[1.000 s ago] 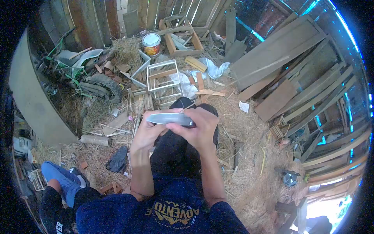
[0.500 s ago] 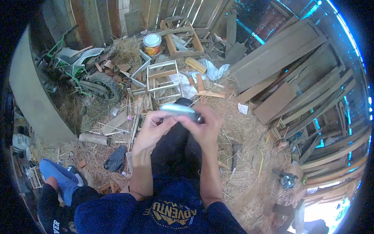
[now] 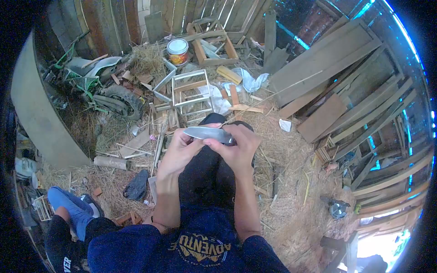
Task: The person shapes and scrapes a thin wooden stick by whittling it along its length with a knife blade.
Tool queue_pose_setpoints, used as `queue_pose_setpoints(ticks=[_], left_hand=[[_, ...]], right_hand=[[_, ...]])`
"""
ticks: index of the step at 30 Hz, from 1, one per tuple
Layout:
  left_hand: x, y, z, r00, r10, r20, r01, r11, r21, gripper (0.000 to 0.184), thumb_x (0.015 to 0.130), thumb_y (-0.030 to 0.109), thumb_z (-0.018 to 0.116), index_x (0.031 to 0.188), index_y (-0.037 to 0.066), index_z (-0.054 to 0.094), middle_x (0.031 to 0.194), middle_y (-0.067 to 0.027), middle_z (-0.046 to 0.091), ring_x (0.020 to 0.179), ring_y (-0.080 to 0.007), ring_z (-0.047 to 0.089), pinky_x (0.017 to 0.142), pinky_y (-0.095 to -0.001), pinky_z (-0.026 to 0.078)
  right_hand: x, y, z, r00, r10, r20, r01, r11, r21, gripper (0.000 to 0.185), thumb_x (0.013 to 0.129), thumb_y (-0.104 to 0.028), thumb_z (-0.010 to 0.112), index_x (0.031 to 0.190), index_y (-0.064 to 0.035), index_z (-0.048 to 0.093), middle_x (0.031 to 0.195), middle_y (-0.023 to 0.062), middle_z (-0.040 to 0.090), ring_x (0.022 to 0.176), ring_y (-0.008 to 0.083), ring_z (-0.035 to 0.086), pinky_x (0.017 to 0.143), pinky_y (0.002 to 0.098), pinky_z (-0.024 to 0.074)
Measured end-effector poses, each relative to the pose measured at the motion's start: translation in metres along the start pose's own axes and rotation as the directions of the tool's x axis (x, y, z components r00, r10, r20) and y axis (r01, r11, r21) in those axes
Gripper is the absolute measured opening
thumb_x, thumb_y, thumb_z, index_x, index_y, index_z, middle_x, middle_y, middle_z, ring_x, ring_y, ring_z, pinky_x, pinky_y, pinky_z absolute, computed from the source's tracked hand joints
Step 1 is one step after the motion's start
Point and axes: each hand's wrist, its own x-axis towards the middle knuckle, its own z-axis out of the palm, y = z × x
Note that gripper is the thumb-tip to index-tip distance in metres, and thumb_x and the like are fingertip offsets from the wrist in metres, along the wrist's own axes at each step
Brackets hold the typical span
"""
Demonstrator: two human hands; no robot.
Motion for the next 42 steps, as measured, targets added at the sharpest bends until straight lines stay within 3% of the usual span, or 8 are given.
queue_pose_setpoints(ticks=[6,10,14,21,25,29,33,42], left_hand=[[-0.003,0.016,0.000,0.989,-0.140,-0.045,0.144,0.985,0.094,0.026,0.099,0.007,0.058,0.121,-0.003,0.066,0.119,-0.0067,0.069,0.099,-0.0066,0.060,0.089,-0.0230,0.048],[-0.003,0.012,0.002,0.985,-0.170,0.005,0.170,0.985,0.019,0.027,0.099,0.008,0.059,0.123,-0.001,0.066,0.119,-0.0069,0.069,0.101,-0.0066,0.060,0.090,-0.0224,0.047],[0.000,0.014,0.005,0.984,-0.171,-0.053,0.172,0.985,0.018,0.028,0.099,0.008,0.058,0.124,-0.001,0.066,0.120,-0.0081,0.068,0.104,-0.0081,0.061,0.093,-0.0235,0.047],[0.004,0.002,0.012,0.995,-0.091,-0.034,0.094,0.992,0.081,0.029,0.100,0.011,0.057,0.126,0.002,0.065,0.069,0.0083,0.051,0.054,0.0000,0.034,0.047,-0.0201,0.025],[0.000,0.002,0.009,0.983,-0.178,-0.041,0.180,0.982,0.055,0.030,0.101,0.011,0.055,0.128,0.001,0.063,0.072,0.0076,0.053,0.056,0.0014,0.037,0.047,-0.0184,0.026],[0.000,0.007,0.014,0.976,-0.215,-0.018,0.215,0.977,-0.007,0.031,0.103,0.014,0.052,0.131,0.003,0.061,0.070,0.0089,0.048,0.054,0.0014,0.035,0.047,-0.0187,0.025],[0.000,0.001,0.012,0.965,-0.257,-0.052,0.251,0.962,-0.105,0.031,0.104,0.012,0.048,0.132,0.005,0.060,0.069,0.0094,0.047,0.051,0.0006,0.031,0.046,-0.0195,0.022],[0.000,0.011,0.009,0.932,-0.357,0.060,0.356,0.875,-0.328,0.035,0.103,0.014,0.050,0.136,0.002,0.055,0.065,0.0119,0.034,0.051,0.0007,0.025,0.044,-0.0191,0.018]], right_hand=[[0.008,0.007,-0.024,0.934,0.357,-0.013,-0.357,0.931,-0.082,0.041,0.068,-0.033,0.089,0.084,-0.0014,0.069,0.069,0.0073,0.064,0.057,0.0169,0.060,0.051,0.0307,0.0455],[0.005,-0.003,-0.014,0.987,0.043,0.155,-0.055,0.996,0.074,0.042,0.067,-0.035,0.090,0.086,-0.0037,0.070,0.069,0.0066,0.063,0.056,0.0157,0.059,0.051,0.0293,0.0446],[0.003,0.009,-0.022,0.927,0.369,0.072,-0.366,0.929,-0.043,0.044,0.067,-0.038,0.089,0.087,-0.0035,0.070,0.070,0.0078,0.065,0.059,0.0170,0.063,0.054,0.0306,0.0483],[0.004,0.005,-0.022,0.985,0.108,0.135,-0.111,0.994,0.016,0.040,0.070,-0.033,0.087,0.089,-0.0018,0.071,0.074,0.0086,0.068,0.062,0.0173,0.065,0.056,0.0308,0.0498],[0.004,0.004,-0.025,0.929,0.359,0.096,-0.358,0.933,-0.022,0.040,0.073,-0.034,0.084,0.091,-0.0013,0.071,0.075,0.0089,0.069,0.064,0.0172,0.066,0.055,0.0297,0.0493],[0.001,0.002,-0.019,0.975,0.079,0.206,-0.071,0.997,-0.043,0.039,0.074,-0.034,0.083,0.091,-0.0014,0.071,0.075,0.0088,0.069,0.062,0.0171,0.065,0.055,0.0298,0.0488],[0.002,0.007,-0.020,0.925,0.370,0.088,-0.375,0.926,0.051,0.043,0.071,-0.039,0.085,0.091,-0.0027,0.072,0.072,0.0097,0.068,0.060,0.0211,0.065,0.054,0.0310,0.0488],[0.010,0.007,-0.025,0.968,0.237,0.082,-0.238,0.971,-0.004,0.042,0.068,-0.040,0.086,0.085,-0.0047,0.073,0.069,0.0073,0.066,0.057,0.0198,0.062,0.053,0.0317,0.0471]])
